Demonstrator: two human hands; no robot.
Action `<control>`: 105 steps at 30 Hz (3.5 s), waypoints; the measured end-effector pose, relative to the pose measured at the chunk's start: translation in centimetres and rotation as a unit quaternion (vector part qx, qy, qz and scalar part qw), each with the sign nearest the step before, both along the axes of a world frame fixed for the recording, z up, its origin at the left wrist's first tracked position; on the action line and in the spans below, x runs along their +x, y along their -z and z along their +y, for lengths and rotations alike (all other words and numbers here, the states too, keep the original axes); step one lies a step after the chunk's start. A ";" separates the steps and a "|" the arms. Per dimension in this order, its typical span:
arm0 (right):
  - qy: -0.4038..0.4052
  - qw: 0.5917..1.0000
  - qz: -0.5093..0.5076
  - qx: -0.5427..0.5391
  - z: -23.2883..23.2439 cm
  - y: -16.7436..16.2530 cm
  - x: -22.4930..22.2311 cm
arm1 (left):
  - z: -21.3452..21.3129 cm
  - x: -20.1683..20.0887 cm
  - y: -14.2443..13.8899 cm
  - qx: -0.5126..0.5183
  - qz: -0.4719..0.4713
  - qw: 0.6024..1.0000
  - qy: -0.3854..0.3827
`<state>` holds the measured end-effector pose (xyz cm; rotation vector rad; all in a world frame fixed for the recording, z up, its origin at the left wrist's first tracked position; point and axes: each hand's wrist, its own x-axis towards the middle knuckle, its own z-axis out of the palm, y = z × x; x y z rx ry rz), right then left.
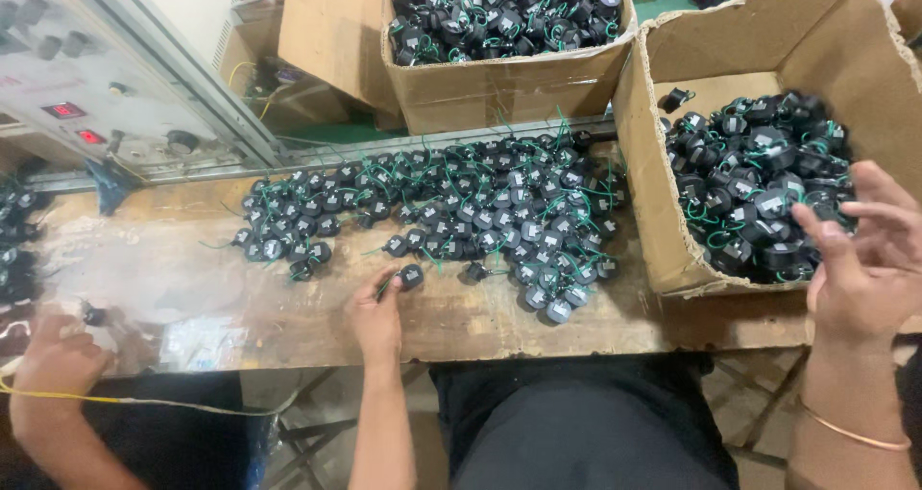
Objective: The person picks up black power adapters with green wires from the workbench, handles and turns each unit in their hands, and places them into cardboard boxes on the bench. They work through the pile of adapters one at a time, moving finished units into the boxes.
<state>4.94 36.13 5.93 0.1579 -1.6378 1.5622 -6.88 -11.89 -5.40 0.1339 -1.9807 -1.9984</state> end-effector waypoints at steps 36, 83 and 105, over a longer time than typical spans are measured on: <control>-0.288 0.877 -0.310 0.229 -19.3 10.4 1.7 | 10.5 9.9 0.9 0.181 -0.024 0.934 0.306; -0.364 0.867 -0.340 -0.011 -19.0 10.1 2.0 | 0.7 4.8 0.4 0.215 0.219 0.951 -0.024; -0.343 0.886 -0.268 0.161 -18.0 10.7 2.0 | 8.3 9.7 -3.9 -0.130 0.292 0.877 0.358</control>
